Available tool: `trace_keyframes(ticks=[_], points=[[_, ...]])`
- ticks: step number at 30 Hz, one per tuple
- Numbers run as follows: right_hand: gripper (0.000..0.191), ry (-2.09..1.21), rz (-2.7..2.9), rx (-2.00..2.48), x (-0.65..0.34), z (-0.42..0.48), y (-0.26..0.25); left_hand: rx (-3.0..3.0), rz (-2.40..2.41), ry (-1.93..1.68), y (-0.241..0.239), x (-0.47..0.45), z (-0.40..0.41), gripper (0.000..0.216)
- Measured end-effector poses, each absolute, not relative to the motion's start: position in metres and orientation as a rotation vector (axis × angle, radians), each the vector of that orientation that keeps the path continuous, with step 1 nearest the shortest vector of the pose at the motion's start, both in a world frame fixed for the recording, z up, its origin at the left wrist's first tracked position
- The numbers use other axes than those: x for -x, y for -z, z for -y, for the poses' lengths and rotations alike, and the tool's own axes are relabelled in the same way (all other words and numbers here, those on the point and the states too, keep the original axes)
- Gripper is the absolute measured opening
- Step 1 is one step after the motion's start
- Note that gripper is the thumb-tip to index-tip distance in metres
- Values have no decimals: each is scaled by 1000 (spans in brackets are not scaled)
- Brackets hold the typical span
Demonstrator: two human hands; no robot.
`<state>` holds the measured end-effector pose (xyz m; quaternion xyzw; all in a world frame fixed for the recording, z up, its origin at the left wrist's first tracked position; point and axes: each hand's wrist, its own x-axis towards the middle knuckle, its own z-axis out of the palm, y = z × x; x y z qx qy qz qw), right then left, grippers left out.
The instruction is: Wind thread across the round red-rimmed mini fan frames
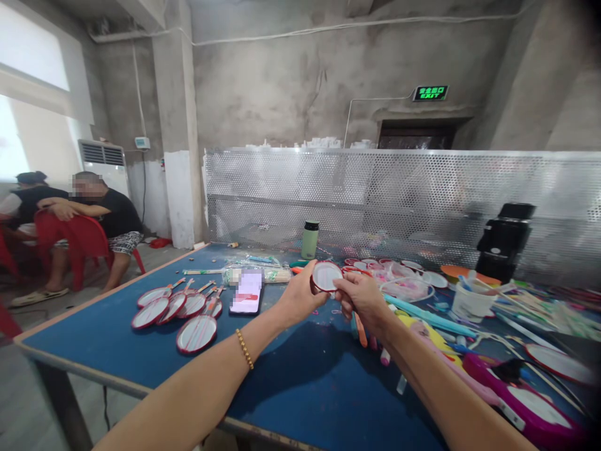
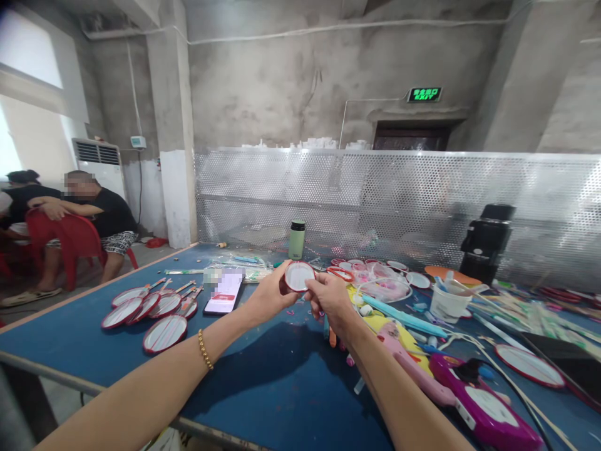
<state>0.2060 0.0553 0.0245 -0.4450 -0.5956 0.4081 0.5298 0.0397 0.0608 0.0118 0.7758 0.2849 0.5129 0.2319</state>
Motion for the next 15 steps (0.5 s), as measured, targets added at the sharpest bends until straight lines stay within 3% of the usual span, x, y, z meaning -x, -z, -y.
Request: trace_keyframes(ticks=[15], points=[[26,-975,1421,1062,-207,-57,-26,-2181,-804,-1405,-16,-38,-57,47]])
